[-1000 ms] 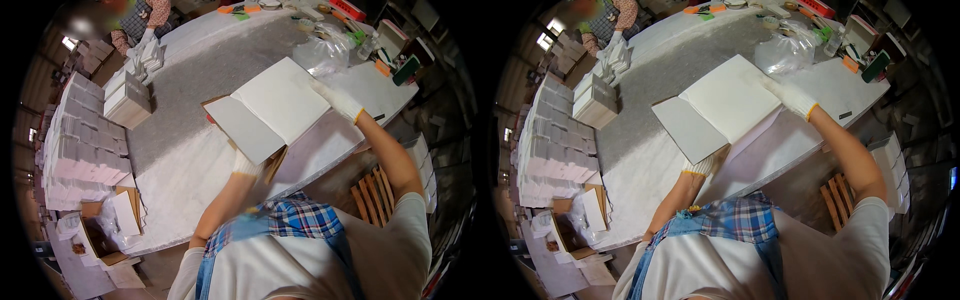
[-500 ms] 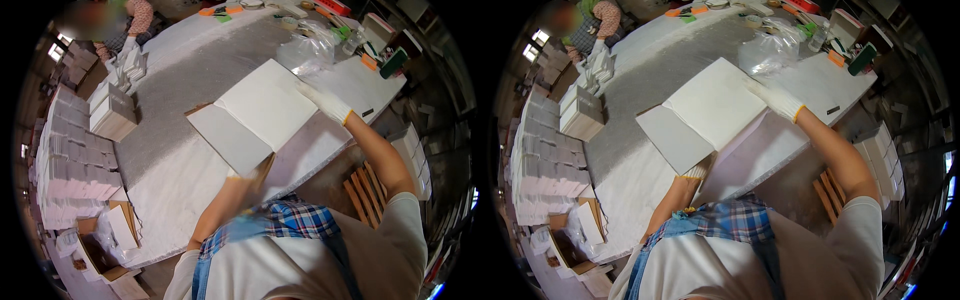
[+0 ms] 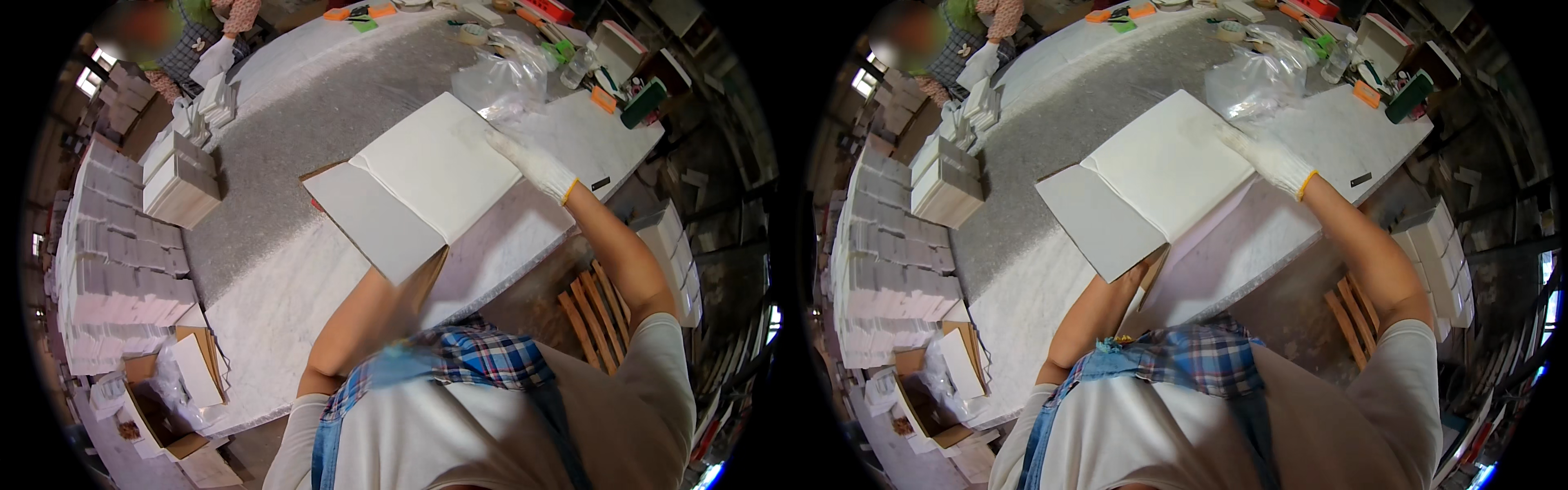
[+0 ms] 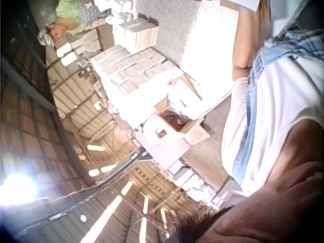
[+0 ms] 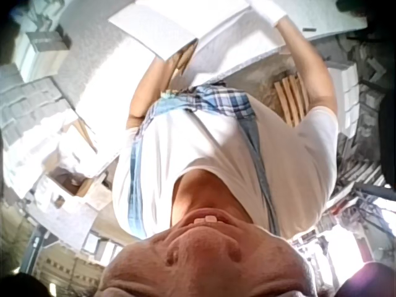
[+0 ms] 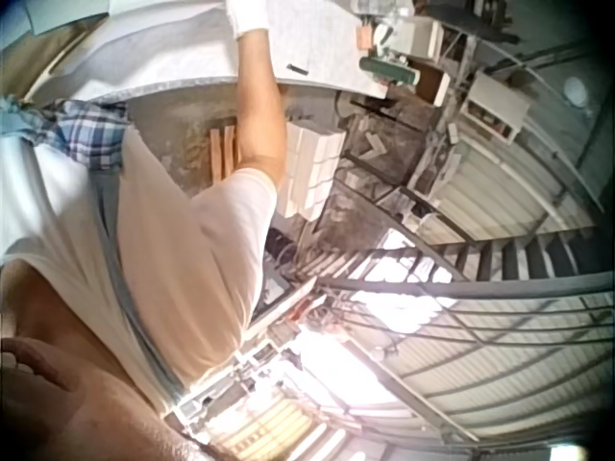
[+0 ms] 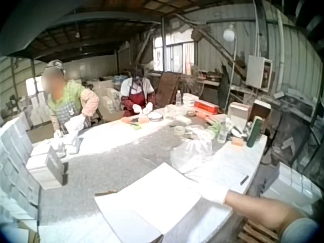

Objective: The person wraps small white rectangular items in clear plastic bags and places them into a cardboard box. They repeat this process multiple times, handling each item individually and stacking the wrapped items inside the box.

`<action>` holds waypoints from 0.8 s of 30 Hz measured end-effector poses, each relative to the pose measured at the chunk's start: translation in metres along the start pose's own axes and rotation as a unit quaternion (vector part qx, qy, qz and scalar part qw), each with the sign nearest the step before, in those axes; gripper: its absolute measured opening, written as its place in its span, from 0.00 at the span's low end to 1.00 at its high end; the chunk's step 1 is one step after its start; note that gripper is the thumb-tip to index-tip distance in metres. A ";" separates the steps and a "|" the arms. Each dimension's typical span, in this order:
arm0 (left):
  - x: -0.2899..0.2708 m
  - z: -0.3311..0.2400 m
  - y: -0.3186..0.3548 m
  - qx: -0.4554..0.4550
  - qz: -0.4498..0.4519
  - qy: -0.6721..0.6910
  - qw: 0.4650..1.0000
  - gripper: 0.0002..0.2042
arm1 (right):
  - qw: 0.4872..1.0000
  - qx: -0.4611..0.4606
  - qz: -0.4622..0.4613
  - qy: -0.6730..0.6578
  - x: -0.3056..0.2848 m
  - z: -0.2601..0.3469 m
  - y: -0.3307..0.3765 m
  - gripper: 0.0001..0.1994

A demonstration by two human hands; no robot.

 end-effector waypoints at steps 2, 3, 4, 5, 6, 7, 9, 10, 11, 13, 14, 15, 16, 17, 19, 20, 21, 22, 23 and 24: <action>-0.006 -0.006 -0.001 0.003 -0.001 -0.004 1.000 0.23 | 1.000 -0.002 0.022 -0.018 0.001 -0.003 -0.002 0.39; -0.008 -0.007 -0.002 0.002 0.000 -0.008 1.000 0.23 | 0.999 -0.011 0.028 -0.038 0.002 -0.005 -0.003 0.39; -0.011 -0.009 -0.003 0.003 -0.001 -0.009 1.000 0.23 | 0.998 -0.020 0.033 -0.058 0.002 -0.005 -0.002 0.38; -0.014 -0.012 -0.003 0.001 -0.002 -0.010 1.000 0.23 | 0.994 0.035 0.062 -0.085 0.000 -0.008 -0.002 0.37; -0.016 -0.014 -0.003 0.003 -0.005 -0.011 1.000 0.23 | 0.985 0.091 0.092 -0.113 -0.002 0.003 0.002 0.36; -0.019 -0.014 -0.001 0.002 -0.008 -0.011 1.000 0.23 | 0.971 0.148 0.124 -0.140 -0.001 0.006 0.006 0.36; -0.019 -0.016 -0.002 0.002 -0.009 -0.014 1.000 0.23 | 0.945 0.192 0.131 -0.229 0.001 -0.008 0.002 0.35; -0.016 -0.016 -0.004 0.002 -0.007 -0.016 1.000 0.23 | 0.930 0.212 0.135 -0.270 0.003 -0.015 -0.002 0.35; -0.015 -0.018 -0.005 0.000 -0.006 -0.018 1.000 0.23 | 0.929 0.205 0.129 -0.278 0.002 -0.020 -0.005 0.35; -0.013 -0.021 -0.009 -0.001 -0.005 -0.023 1.000 0.23 | 0.926 0.194 0.119 -0.300 0.007 -0.032 -0.012 0.36; -0.011 -0.021 -0.010 -0.002 -0.005 -0.024 1.000 0.23 | 0.921 0.196 0.121 -0.313 0.009 -0.038 -0.015 0.35; -0.011 -0.019 -0.009 -0.004 -0.006 -0.027 1.000 0.23 | 0.915 0.198 0.124 -0.328 0.014 -0.042 -0.018 0.35; -0.010 -0.019 -0.009 -0.006 -0.007 -0.028 1.000 0.23 | 0.909 0.200 0.125 -0.343 0.016 -0.044 -0.019 0.35; -0.008 -0.019 -0.010 -0.007 -0.006 -0.032 0.999 0.23 | 0.901 0.204 0.122 -0.364 0.016 -0.046 -0.019 0.35; -0.007 -0.015 -0.009 -0.010 -0.009 -0.030 0.999 0.23 | 0.883 0.212 0.120 -0.400 0.019 -0.039 -0.015 0.34; -0.007 -0.012 -0.007 -0.011 -0.010 -0.031 0.999 0.22 | 0.879 0.213 0.114 -0.410 0.021 -0.041 -0.016 0.35; -0.006 -0.008 -0.006 -0.013 -0.009 -0.029 0.999 0.22 | 0.876 0.214 0.106 -0.418 0.021 -0.043 -0.016 0.35; -0.005 -0.005 -0.004 -0.016 -0.009 -0.029 0.999 0.22 | 0.873 0.215 0.098 -0.426 0.020 -0.043 -0.015 0.35; -0.005 -0.002 -0.001 -0.019 -0.010 -0.027 0.999 0.22 | 0.872 0.198 0.106 -0.434 0.020 -0.041 -0.012 0.35; -0.006 0.001 0.001 -0.023 -0.009 -0.028 0.999 0.22 | 0.871 0.179 0.112 -0.443 0.020 -0.034 -0.007 0.34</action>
Point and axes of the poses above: each hand's wrist, its own y-axis away from the middle knuckle, its own x-axis out of the palm, z = x × y, the point moved 5 cm from there along -y, towards the middle knuckle, and after that the axes turned 14 degrees about -z, right-handed, at the moved point
